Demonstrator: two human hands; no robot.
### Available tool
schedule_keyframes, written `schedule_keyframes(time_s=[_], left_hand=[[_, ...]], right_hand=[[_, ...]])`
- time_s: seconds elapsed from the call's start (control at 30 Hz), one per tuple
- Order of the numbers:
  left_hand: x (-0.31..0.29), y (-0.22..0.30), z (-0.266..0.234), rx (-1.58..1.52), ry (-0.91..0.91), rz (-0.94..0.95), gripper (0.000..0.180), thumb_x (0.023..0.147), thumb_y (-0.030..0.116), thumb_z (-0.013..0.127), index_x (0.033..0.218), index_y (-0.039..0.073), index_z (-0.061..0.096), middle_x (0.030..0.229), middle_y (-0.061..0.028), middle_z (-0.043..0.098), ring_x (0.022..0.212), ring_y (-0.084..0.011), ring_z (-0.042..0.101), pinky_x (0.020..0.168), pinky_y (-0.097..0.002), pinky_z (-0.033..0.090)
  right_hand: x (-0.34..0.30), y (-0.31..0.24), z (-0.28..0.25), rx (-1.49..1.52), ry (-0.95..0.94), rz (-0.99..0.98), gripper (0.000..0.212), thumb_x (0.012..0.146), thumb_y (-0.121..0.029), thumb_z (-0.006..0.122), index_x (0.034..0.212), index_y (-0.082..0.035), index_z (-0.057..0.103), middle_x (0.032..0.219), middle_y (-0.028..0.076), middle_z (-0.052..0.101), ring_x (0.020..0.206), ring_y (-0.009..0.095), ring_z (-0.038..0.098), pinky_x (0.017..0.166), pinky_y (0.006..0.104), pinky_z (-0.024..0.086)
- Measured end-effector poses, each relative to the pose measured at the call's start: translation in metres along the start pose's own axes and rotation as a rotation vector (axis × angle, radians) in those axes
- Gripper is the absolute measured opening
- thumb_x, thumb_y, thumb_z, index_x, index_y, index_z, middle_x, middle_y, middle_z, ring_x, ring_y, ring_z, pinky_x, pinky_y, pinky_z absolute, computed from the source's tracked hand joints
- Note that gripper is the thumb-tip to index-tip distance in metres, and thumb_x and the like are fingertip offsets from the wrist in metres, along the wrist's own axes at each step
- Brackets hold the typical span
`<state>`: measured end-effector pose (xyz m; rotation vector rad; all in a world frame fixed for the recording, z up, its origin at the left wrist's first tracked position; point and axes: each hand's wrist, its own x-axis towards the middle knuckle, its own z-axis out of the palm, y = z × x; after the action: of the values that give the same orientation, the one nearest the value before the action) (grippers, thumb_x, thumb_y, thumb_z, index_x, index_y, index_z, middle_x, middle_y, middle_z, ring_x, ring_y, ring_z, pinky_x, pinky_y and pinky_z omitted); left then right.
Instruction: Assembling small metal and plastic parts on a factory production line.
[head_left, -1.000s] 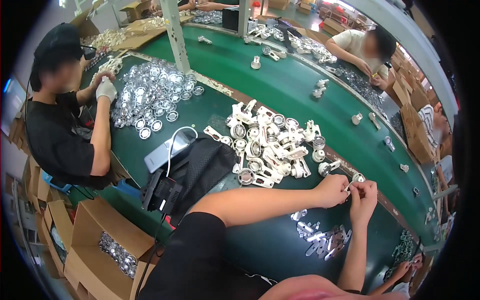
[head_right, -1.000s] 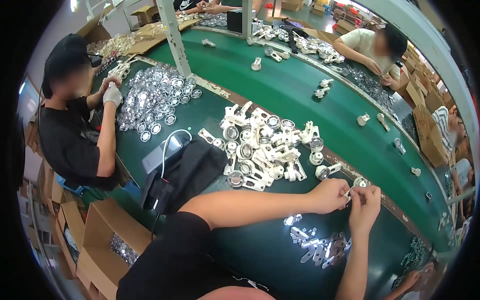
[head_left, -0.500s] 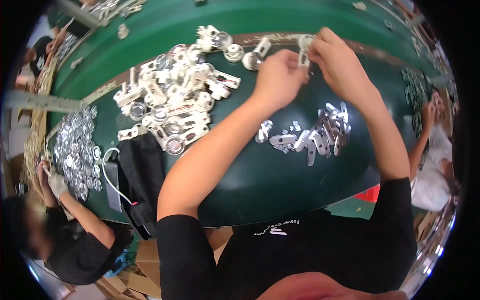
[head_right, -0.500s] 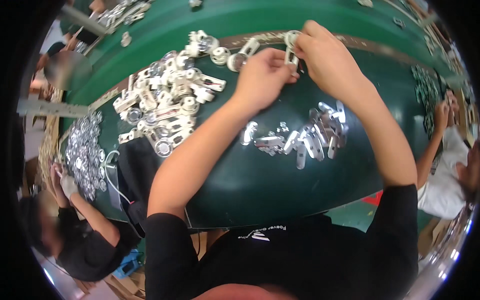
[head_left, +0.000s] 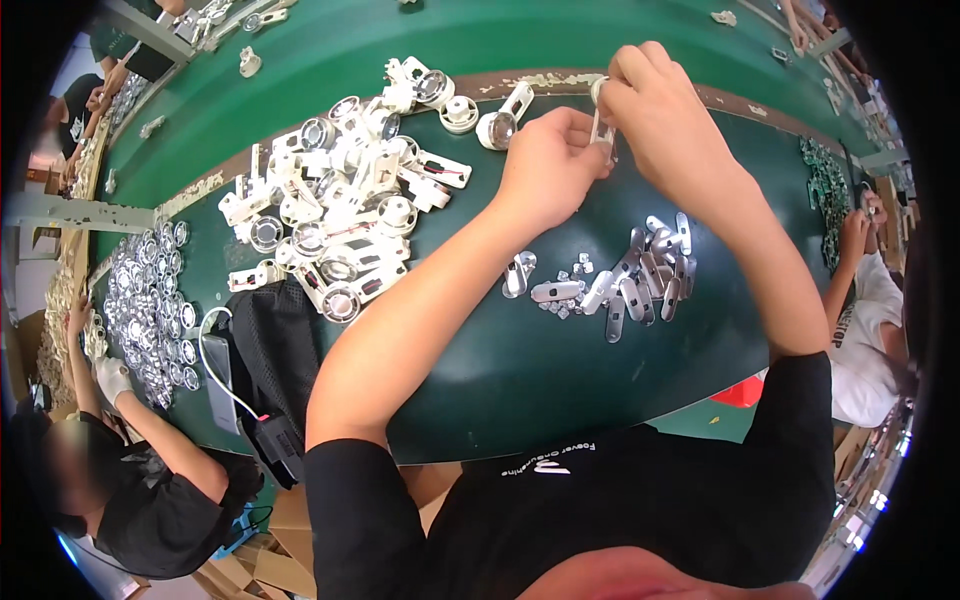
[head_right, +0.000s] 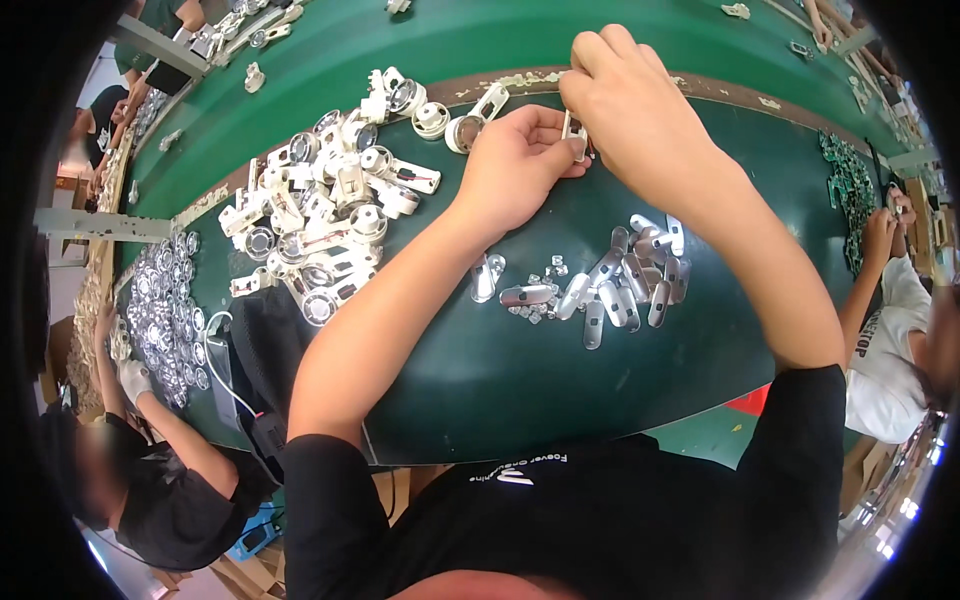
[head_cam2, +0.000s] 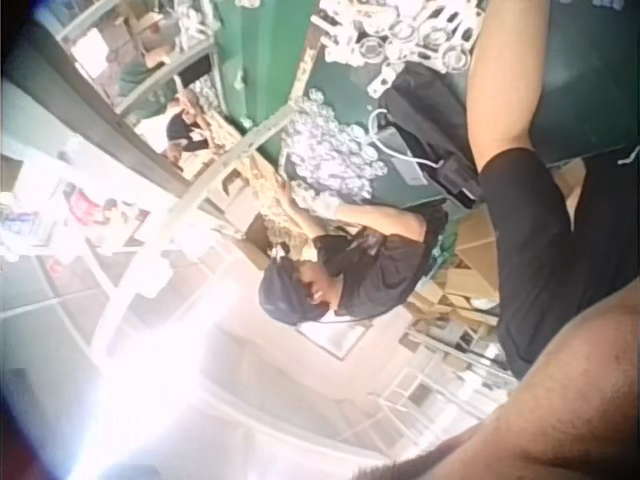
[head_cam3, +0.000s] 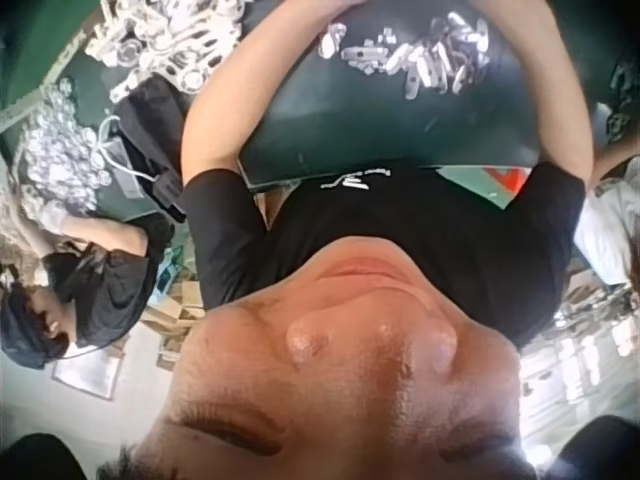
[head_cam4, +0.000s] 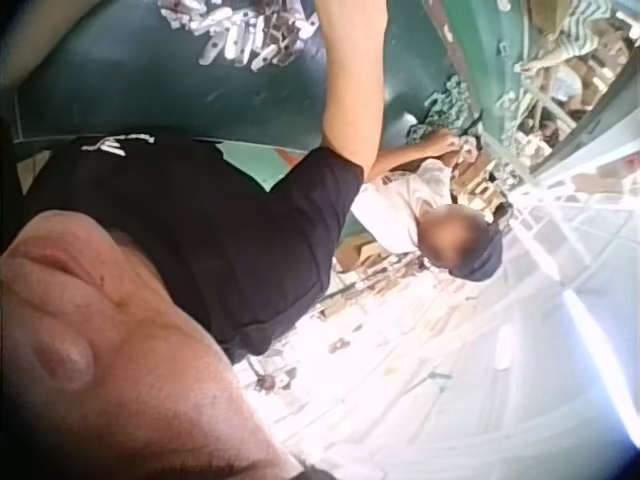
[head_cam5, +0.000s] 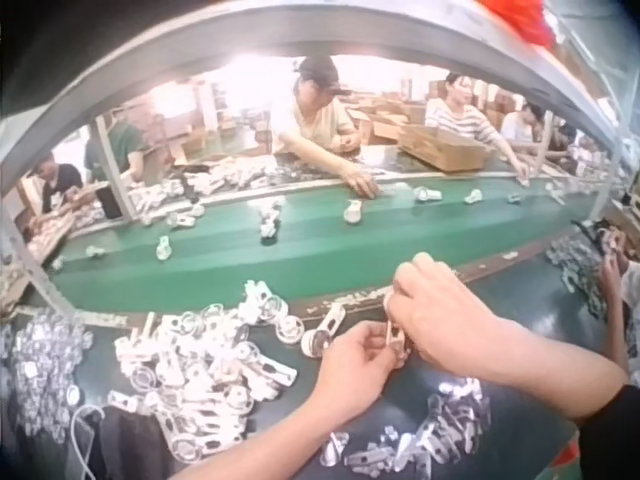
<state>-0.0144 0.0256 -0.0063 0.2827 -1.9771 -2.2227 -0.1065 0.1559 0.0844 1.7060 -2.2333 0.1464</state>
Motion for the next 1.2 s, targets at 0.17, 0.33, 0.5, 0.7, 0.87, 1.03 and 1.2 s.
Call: schedule_keyframes(time_s=[0.17,0.33,0.5,0.7,0.87,1.03,1.2], left_hand=[[0.005,0.001,0.003,0.032,0.002,0.010,0.020,0.099,0.003,0.067,0.115,-0.009,0.061,0.099,-0.0109,0.073,0.087,-0.0147,0.074,0.081,-0.0270,0.062],[0.009,0.006,0.004,0.012,0.004,-0.026,0.019,0.099,0.002,0.067,0.114,-0.008,0.061,0.098,-0.0115,0.073,0.087,-0.0159,0.075,0.080,-0.0276,0.062],[0.002,0.009,-0.007,0.172,0.041,0.002,0.017,0.092,-0.002,0.067,0.108,-0.005,0.063,0.093,-0.0138,0.076,0.084,-0.0199,0.075,0.076,-0.0335,0.062],[0.005,0.000,0.009,-0.026,0.089,0.094,0.010,0.093,0.001,0.069,0.099,-0.004,0.063,0.082,-0.0123,0.074,0.070,-0.0184,0.073,0.062,-0.0336,0.058],[0.006,-0.014,0.010,0.038,0.222,0.192,0.009,0.091,0.001,0.069,0.092,-0.004,0.061,0.075,-0.0122,0.071,0.067,-0.0198,0.073,0.059,-0.0349,0.056],[0.008,-0.016,0.014,0.144,0.268,0.244,0.010,0.089,0.005,0.069,0.086,-0.001,0.062,0.071,-0.0149,0.072,0.065,-0.0248,0.074,0.060,-0.0379,0.056],[0.012,-0.014,0.014,0.079,0.267,0.215,0.008,0.089,0.004,0.069,0.086,-0.001,0.063,0.071,-0.0141,0.072,0.066,-0.0249,0.074,0.060,-0.0388,0.057]], right_hand=[[-0.002,0.006,0.004,-0.024,-0.006,-0.054,0.013,0.071,0.000,0.072,0.083,0.001,0.068,0.116,0.013,0.060,0.121,0.031,0.053,0.100,0.0408,0.047],[0.005,0.019,0.005,-0.002,0.004,-0.115,0.012,0.072,0.001,0.071,0.084,0.002,0.068,0.125,0.015,0.060,0.131,0.033,0.051,0.106,0.0429,0.046],[0.018,0.013,0.012,0.185,0.041,-0.092,0.016,0.076,0.004,0.069,0.091,0.004,0.065,0.131,0.019,0.059,0.136,0.040,0.050,0.110,0.0488,0.046],[-0.004,0.011,0.019,0.292,0.098,0.060,0.008,0.084,0.010,0.064,0.088,0.004,0.059,0.135,0.022,0.057,0.138,0.044,0.048,0.112,0.0493,0.042],[-0.004,0.008,0.030,0.333,0.140,0.123,0.018,0.082,0.010,0.068,0.091,0.003,0.055,0.136,0.023,0.057,0.136,0.043,0.051,0.114,0.0488,0.040],[-0.006,0.010,0.028,0.331,0.069,0.093,0.012,0.084,0.009,0.066,0.092,0.005,0.059,0.137,0.022,0.057,0.133,0.042,0.053,0.111,0.0469,0.044],[-0.003,0.006,0.027,0.248,0.095,0.052,0.013,0.084,0.010,0.066,0.093,0.003,0.060,0.136,0.022,0.058,0.135,0.043,0.051,0.112,0.0504,0.043]])
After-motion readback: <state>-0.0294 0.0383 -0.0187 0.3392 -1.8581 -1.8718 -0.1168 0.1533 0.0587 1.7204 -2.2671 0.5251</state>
